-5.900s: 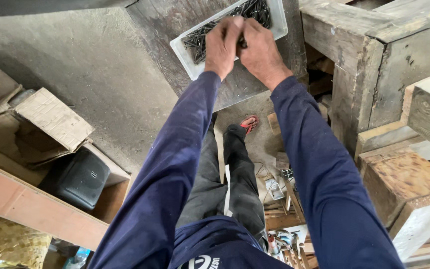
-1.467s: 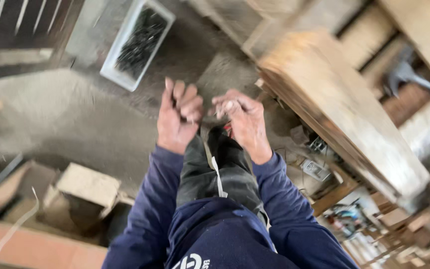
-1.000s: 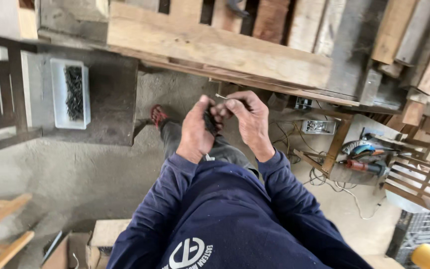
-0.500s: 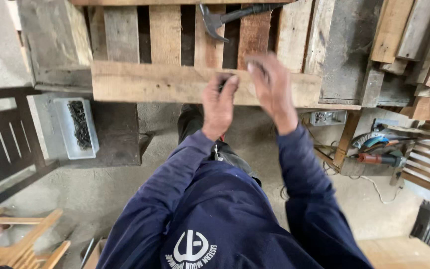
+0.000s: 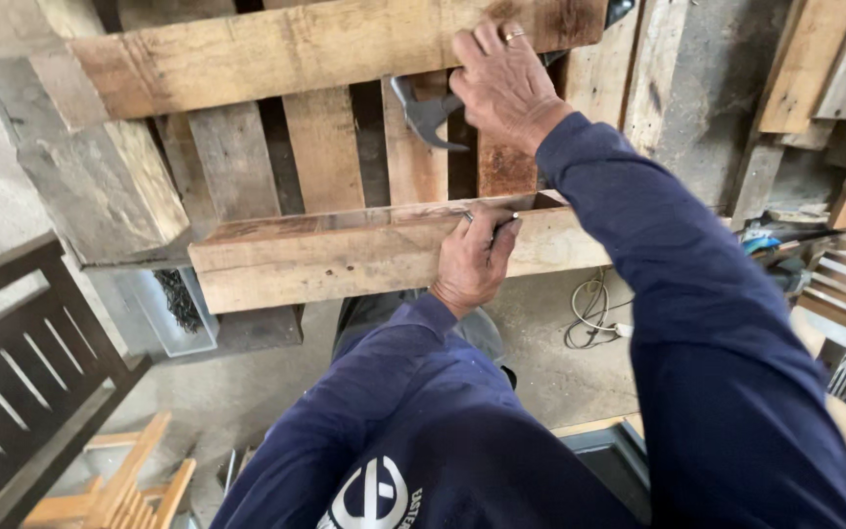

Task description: The person hammers nails into wooden planks to assemble a wooden pallet. They pick up nails from a container, position the planks, and use a hammer to drive the nails into the wood.

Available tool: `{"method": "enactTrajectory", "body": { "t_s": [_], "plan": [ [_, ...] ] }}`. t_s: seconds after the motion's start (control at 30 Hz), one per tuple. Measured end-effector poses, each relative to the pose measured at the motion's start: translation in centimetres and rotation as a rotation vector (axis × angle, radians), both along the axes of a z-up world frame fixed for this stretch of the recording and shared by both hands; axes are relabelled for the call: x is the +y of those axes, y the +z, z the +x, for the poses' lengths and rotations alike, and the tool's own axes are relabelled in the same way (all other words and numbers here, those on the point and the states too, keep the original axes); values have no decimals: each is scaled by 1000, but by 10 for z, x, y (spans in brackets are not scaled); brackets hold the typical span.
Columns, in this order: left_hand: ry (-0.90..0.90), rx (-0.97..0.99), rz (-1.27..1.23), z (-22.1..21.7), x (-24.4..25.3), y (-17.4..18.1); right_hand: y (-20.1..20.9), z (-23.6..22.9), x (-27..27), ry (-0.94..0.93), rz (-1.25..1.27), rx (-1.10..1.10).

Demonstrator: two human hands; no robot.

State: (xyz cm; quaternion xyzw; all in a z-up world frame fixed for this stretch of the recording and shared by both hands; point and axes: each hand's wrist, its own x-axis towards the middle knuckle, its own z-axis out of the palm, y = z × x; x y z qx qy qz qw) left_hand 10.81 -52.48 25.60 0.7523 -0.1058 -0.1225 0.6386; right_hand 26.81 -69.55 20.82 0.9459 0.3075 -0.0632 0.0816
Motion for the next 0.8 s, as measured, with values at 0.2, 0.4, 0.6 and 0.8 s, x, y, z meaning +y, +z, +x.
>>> {"method": "enactTrajectory", "body": {
  "t_s": [0.2,0.4,0.6,0.8],
  "plan": [
    [-37,-25,127,-4,-2,-13,80,-14,-38,107,250,220],
    [-3,-179,108,-1,-2,-19,202,-98,-102,-438,283,355],
    [61,-227,107,8,0,-1,213,-297,-128,-926,916,132],
    [-332,-231,174,0,-53,26,98,-429,-41,-2007,1450,201]
  ]
}}
